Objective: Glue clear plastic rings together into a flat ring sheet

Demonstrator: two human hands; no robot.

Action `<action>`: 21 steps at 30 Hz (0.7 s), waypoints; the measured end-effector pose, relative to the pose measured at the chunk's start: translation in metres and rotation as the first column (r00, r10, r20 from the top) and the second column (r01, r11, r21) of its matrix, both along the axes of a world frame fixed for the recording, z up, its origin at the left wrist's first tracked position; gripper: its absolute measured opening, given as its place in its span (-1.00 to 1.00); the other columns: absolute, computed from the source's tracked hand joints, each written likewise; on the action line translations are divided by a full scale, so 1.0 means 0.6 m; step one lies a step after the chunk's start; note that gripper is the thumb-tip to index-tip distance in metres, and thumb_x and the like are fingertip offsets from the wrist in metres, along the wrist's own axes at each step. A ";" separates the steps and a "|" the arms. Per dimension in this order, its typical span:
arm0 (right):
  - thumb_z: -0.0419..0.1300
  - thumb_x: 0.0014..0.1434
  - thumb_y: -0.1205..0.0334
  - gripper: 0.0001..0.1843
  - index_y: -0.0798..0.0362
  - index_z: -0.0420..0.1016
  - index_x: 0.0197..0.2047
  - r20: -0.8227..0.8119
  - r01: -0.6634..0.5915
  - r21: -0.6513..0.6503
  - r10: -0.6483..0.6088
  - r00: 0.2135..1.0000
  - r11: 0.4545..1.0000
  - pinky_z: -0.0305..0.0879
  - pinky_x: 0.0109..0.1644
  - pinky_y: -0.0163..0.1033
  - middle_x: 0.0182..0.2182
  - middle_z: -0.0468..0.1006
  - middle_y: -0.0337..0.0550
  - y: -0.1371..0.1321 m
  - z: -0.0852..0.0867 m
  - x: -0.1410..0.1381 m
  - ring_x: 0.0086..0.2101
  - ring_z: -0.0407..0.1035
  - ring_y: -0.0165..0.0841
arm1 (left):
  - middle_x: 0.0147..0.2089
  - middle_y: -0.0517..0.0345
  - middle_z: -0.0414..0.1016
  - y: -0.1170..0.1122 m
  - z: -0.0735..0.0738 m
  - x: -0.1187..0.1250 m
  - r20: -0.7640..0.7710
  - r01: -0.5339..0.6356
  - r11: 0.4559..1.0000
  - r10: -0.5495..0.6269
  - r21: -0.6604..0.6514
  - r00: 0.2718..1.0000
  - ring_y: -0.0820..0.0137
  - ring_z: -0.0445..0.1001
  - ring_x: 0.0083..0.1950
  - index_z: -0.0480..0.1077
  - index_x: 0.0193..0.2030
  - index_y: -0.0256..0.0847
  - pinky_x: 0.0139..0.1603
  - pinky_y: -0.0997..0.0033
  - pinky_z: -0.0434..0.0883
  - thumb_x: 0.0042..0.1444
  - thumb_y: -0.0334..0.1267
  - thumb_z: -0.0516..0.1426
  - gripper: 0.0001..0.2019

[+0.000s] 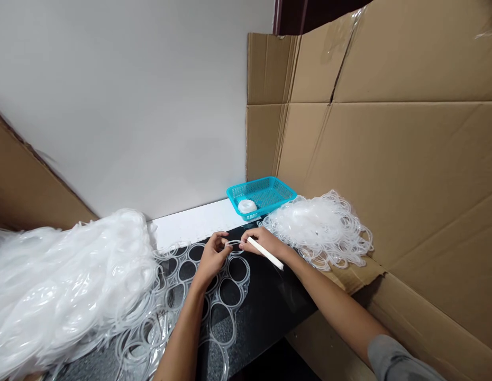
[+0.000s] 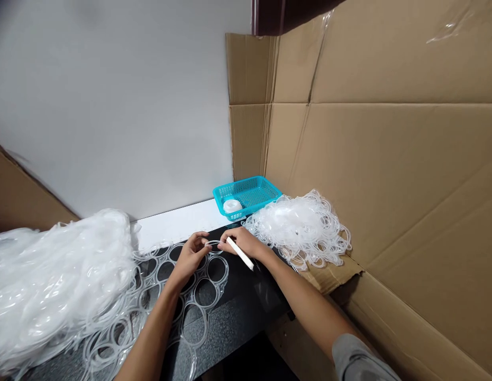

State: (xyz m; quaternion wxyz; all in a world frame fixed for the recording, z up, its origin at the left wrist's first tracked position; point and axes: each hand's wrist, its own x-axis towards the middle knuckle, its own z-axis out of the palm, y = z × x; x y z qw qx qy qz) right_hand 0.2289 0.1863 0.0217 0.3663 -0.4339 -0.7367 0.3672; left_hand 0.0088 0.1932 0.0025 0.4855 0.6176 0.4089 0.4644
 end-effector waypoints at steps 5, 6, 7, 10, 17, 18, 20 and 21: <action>0.37 0.22 -0.06 -0.65 0.09 0.64 -0.30 0.128 0.129 0.082 -0.139 0.982 0.988 0.15 -0.35 -0.31 -0.51 0.53 -0.24 0.032 0.083 0.046 -0.47 0.30 -0.41 | -0.21 0.14 0.57 0.006 -0.010 -0.007 -0.131 -0.040 0.995 0.052 0.095 0.990 0.34 0.53 -0.19 0.46 0.01 -0.17 -0.12 0.34 0.41 0.06 -0.23 0.22 -0.66; 0.36 0.24 -0.01 -0.70 0.08 0.65 -0.30 0.190 0.176 0.139 -0.201 0.961 0.975 0.16 -0.32 -0.30 -0.48 0.57 -0.21 0.045 0.103 0.060 -0.45 0.34 -0.39 | -0.20 0.12 0.58 0.007 -0.011 -0.008 -0.174 -0.048 0.993 0.067 0.110 0.982 0.33 0.54 -0.18 0.48 -0.01 -0.18 -0.12 0.33 0.42 0.07 -0.24 0.20 -0.68; 0.34 0.26 0.04 -0.75 0.07 0.66 -0.29 0.269 0.208 0.183 -0.252 0.930 0.961 0.15 -0.31 -0.30 -0.46 0.60 -0.19 0.060 0.122 0.073 -0.42 0.37 -0.37 | -0.20 0.10 0.59 0.007 -0.013 -0.008 -0.215 -0.052 0.991 0.077 0.122 0.973 0.31 0.54 -0.19 0.50 -0.04 -0.19 -0.13 0.31 0.43 0.08 -0.25 0.17 -0.71; 0.31 0.29 0.13 -0.81 0.04 0.68 -0.27 0.483 0.242 0.259 -0.343 0.806 0.935 0.12 -0.30 -0.28 -0.35 0.68 -0.12 0.110 0.165 0.102 -0.34 0.45 -0.32 | -0.21 0.06 0.61 0.006 -0.015 -0.006 -0.309 -0.042 0.987 0.089 0.155 0.947 0.26 0.56 -0.17 0.53 -0.12 -0.19 -0.10 0.27 0.44 0.09 -0.28 0.13 -0.76; 0.32 0.25 0.14 -0.82 0.05 0.69 -0.28 0.650 0.121 0.160 -0.197 0.734 0.980 0.12 -0.29 -0.28 -0.26 0.70 -0.10 0.213 0.178 0.087 -0.31 0.46 -0.32 | -0.19 0.04 0.64 0.005 -0.017 -0.002 -0.399 -0.025 0.976 0.111 0.216 0.910 0.23 0.57 -0.15 0.55 -0.18 -0.17 -0.08 0.24 0.44 0.15 -0.27 0.07 -0.78; 0.30 0.25 0.14 -0.80 0.07 0.68 -0.30 0.636 0.104 0.116 -0.155 0.756 0.988 0.12 -0.30 -0.28 -0.29 0.69 -0.12 0.223 0.174 0.081 -0.34 0.44 -0.33 | -0.19 0.04 0.65 0.006 -0.017 -0.002 -0.400 -0.023 0.976 0.111 0.216 0.910 0.24 0.57 -0.15 0.55 -0.18 -0.17 -0.08 0.24 0.43 0.16 -0.26 0.07 -0.78; 0.27 0.25 0.14 -0.76 0.11 0.67 -0.33 0.614 0.096 0.061 -0.113 0.781 0.994 0.12 -0.31 -0.29 -0.35 0.67 -0.14 0.240 0.164 0.069 -0.37 0.40 -0.35 | -0.20 0.05 0.65 0.007 -0.015 -0.002 -0.401 -0.026 0.978 0.110 0.209 0.909 0.25 0.56 -0.17 0.55 -0.19 -0.17 -0.09 0.25 0.43 0.17 -0.26 0.07 -0.78; 0.26 0.25 0.14 -0.75 0.12 0.66 -0.35 0.611 0.105 0.051 -0.114 0.783 0.993 0.12 -0.31 -0.29 -0.36 0.66 -0.14 0.247 0.157 0.065 -0.38 0.40 -0.36 | -0.21 0.06 0.65 0.008 -0.014 -0.001 -0.401 -0.030 0.978 0.112 0.204 0.909 0.26 0.56 -0.18 0.55 -0.20 -0.17 -0.10 0.26 0.43 0.17 -0.26 0.07 -0.78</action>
